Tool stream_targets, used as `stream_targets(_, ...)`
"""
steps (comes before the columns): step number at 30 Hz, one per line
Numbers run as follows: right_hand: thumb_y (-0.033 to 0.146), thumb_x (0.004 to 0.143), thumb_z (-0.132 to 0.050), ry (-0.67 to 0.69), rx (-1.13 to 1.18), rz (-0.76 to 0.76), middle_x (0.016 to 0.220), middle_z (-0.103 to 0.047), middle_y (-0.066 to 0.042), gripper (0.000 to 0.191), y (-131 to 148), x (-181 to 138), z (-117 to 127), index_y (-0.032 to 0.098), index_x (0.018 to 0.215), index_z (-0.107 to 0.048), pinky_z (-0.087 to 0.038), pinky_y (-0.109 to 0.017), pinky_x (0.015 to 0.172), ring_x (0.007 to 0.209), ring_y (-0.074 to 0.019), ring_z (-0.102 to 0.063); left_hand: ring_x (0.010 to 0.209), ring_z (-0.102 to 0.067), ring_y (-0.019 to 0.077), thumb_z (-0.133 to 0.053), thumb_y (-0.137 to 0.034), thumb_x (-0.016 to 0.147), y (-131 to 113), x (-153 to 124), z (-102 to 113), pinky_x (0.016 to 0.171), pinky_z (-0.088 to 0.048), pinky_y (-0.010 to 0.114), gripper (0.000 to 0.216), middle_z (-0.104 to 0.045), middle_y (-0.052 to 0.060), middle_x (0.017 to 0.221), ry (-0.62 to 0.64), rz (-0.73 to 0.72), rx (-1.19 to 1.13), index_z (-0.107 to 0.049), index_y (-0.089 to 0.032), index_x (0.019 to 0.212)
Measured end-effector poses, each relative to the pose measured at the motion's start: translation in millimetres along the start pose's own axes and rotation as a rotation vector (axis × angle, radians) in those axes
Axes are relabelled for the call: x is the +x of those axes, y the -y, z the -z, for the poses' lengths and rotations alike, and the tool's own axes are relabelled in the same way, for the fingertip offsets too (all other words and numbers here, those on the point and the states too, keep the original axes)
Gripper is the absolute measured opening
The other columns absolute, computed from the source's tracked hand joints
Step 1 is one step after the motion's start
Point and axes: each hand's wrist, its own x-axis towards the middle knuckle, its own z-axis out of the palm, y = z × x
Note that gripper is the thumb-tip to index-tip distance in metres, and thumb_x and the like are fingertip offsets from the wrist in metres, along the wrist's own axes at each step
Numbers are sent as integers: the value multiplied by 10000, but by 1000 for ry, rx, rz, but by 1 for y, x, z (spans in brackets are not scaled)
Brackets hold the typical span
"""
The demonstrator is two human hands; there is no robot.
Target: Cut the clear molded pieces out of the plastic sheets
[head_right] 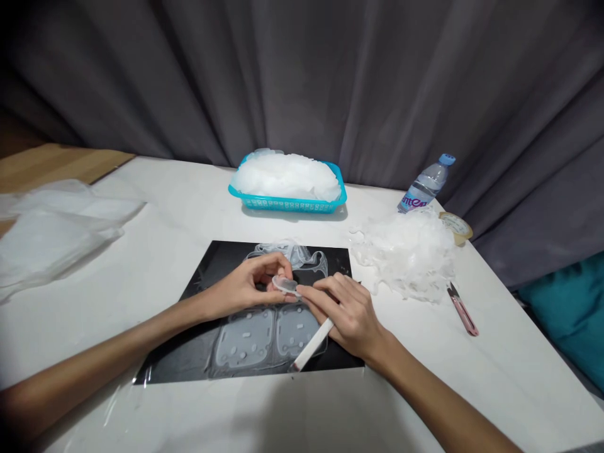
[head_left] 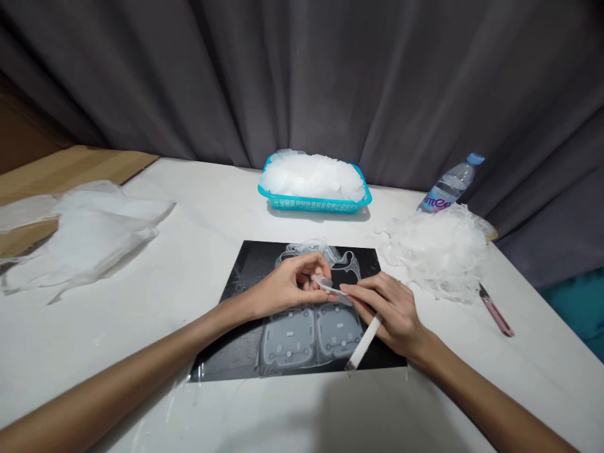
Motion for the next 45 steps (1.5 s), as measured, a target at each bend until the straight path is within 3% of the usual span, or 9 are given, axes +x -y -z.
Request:
stream_targets(8, 52, 940, -679, -65, 27, 21, 893, -734, -71, 284, 2, -1, -1, 154, 1204, -652, -530, -314, 666, 756, -179, -654, 656, -449, 103, -842, -445, 837, -3, 0, 1, 590, -369, 219, 307, -500, -47, 748, -7, -12, 88, -686, -183, 872)
stream_targets(13, 82, 961, -624, -46, -74, -132, 764, -654, -36, 106, -2, 2, -1, 187, 947, -627, -483, -336, 633, 703, -187, -578, 895, -562, 140, -848, -404, 843, -1, 0, 1, 692, -476, 232, 238, -517, 27, 1120, -153, -141, 163, -733, -207, 906)
stream_targets(15, 133, 992, -598, -11, -107, -202, 799, -640, -49, 99, -5, 3, -1, 195, 920, -628, -502, -349, 661, 749, -202, -589, 992, -598, 164, -812, -365, 888, 0, -1, 0, 770, -501, 252, 195, -566, 40, 1176, -157, -207, 187, -709, -202, 919)
stream_targets(17, 207, 1004, -618, -17, -107, -228, 950, -651, -91, 86, -5, 2, -1, 182, 1073, -663, -549, -360, 719, 861, -222, -632, 993, -618, 167, -733, -328, 964, -1, -3, -2, 819, -496, 266, 141, -646, 32, 1085, -117, -257, 241, -682, -198, 939)
stream_targets(19, 256, 994, -660, -29, -96, -202, 1081, -638, -117, 292, -3, 1, -1, 192, 1278, -636, -575, -350, 736, 904, -217, -644, 914, -625, 152, -651, -293, 1024, -2, -6, -4, 828, -486, 272, 109, -671, 15, 974, -76, -297, 323, -669, -195, 979)
stream_targets(21, 230, 983, -684, -9, -81, -122, 1090, -651, -103, 383, 1, 0, 0, 227, 1358, -609, -568, -327, 701, 850, -195, -631, 900, -629, 148, -607, -256, 1049, -2, -10, -6, 837, -482, 271, 93, -664, 21, 980, -50, -350, 406, -665, -189, 1019)
stream_targets(25, 100, 961, -684, 10, -56, -15, 974, -698, -77, 356, 8, -1, -1, 209, 1297, -643, -533, -317, 670, 807, -189, -620, 919, -636, 152, -595, -203, 1049, 0, -15, -6, 822, -486, 260, 74, -645, 47, 1024, -45, -441, 490, -660, -170, 1065)
stream_targets(37, 28, 945, -630, -35, 109, -109, 900, -724, -77, 202, 9, 2, -2, 172, 1088, -637, -512, -343, 702, 814, -200, -639, 905, -643, 149, -664, -189, 1013, 1, -16, -7, 827, -491, 268, 78, -662, 36, 979, -104, -529, 528, -706, -177, 1078)
stream_targets(45, 65, 964, -595, 8, 125, -170, 796, -648, -46, 123, 8, 4, -1, 187, 947, -596, -446, -333, 662, 740, -190, -537, 859, -639, 142, -701, -177, 987, 5, -17, -8, 772, -494, 255, 86, -658, 34, 954, -176, -600, 566, -717, -181, 1071)
